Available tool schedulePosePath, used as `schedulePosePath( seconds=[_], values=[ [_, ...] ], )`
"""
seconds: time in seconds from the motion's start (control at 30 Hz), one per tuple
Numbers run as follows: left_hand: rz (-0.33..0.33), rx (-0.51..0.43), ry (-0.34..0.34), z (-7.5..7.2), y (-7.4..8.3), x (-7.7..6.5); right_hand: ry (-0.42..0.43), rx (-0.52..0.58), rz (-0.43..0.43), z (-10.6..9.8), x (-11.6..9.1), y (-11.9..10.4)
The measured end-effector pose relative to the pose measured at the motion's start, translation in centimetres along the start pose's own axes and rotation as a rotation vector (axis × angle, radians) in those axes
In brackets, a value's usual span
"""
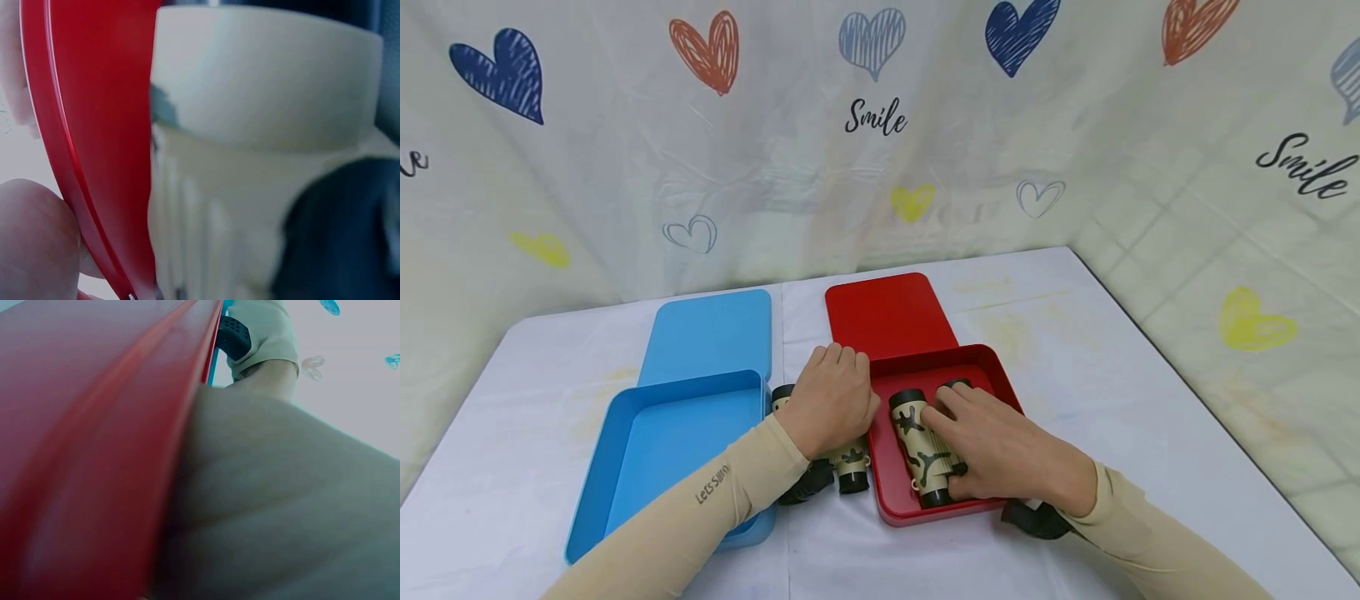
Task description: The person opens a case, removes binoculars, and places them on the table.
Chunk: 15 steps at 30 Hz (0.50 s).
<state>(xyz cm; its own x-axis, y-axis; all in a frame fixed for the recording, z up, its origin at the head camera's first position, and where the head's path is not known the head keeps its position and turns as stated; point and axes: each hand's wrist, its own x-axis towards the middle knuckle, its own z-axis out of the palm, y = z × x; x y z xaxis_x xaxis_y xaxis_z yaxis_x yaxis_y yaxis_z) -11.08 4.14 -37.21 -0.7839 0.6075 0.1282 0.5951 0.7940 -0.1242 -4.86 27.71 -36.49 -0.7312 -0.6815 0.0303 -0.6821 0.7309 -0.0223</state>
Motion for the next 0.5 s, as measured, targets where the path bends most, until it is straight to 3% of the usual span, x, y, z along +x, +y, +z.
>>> schedulePosePath(
  seconds=[0.5],
  values=[
    [-0.002,0.003,-0.019,0.19,0.03,0.02,0.059,-0.031,-0.019,-0.04,-0.08,0.06]
  ],
)
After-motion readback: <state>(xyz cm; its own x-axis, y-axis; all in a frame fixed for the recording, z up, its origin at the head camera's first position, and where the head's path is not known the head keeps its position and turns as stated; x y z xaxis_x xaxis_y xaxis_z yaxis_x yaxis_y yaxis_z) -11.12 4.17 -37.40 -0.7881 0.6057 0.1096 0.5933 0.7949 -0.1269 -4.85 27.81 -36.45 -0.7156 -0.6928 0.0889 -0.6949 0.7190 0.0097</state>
